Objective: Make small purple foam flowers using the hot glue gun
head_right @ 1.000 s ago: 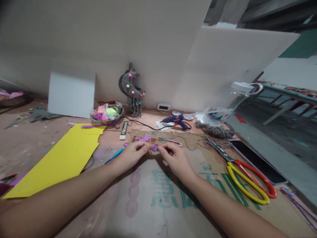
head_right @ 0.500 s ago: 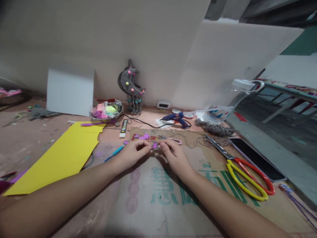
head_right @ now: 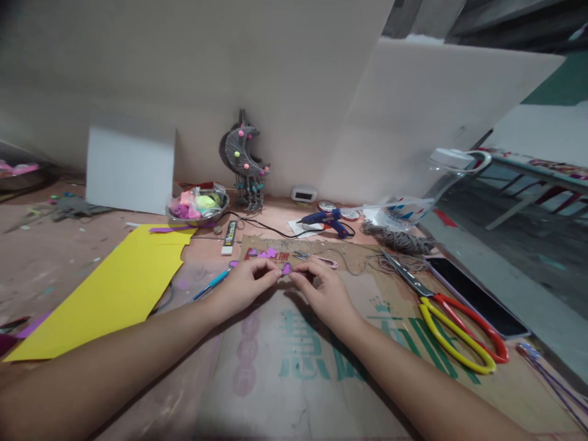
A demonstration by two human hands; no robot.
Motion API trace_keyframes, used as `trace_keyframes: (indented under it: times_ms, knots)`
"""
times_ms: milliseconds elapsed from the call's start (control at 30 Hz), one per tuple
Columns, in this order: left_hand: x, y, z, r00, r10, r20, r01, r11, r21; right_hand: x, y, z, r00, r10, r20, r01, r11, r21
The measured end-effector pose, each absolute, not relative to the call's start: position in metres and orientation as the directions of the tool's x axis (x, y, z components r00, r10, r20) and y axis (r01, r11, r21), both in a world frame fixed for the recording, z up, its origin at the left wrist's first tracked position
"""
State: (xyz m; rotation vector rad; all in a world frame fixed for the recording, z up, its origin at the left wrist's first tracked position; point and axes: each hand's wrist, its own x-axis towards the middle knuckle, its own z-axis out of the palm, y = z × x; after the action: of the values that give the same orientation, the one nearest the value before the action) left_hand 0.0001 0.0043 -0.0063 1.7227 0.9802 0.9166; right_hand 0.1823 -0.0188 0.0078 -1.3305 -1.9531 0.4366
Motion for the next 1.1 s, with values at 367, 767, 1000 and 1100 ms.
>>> trace_keyframes:
  times_ms: [367, 767, 1000, 1100]
  knots:
    - [0.0002, 0.0031, -0.003, 0.432, 0.891, 0.141, 0.231, -0.26, 0.937, 0.1775, -0.0178, 0.0106, -0.217, 0.908, 0.358, 0.629, 0.41, -0.66]
    - [0.0001, 0.0027, -0.0033, 0.448, 0.882, 0.144, 0.219, -0.265, 0.939, 0.1829, -0.0145, 0.0072, -0.212, 0.919, 0.333, 0.636, 0.388, -0.667]
    - [0.0002, 0.0074, -0.0099, 0.436, 0.881, 0.183, 0.132, -0.264, 0.955, 0.1826, -0.0157, 0.008, -0.214, 0.928, 0.305, 0.618, 0.37, -0.694]
    - [0.0001, 0.006, -0.0062, 0.428, 0.892, 0.146, 0.187, -0.245, 0.951, 0.1799, -0.0182, 0.0076, -0.269, 0.919, 0.289, 0.608, 0.395, -0.688]
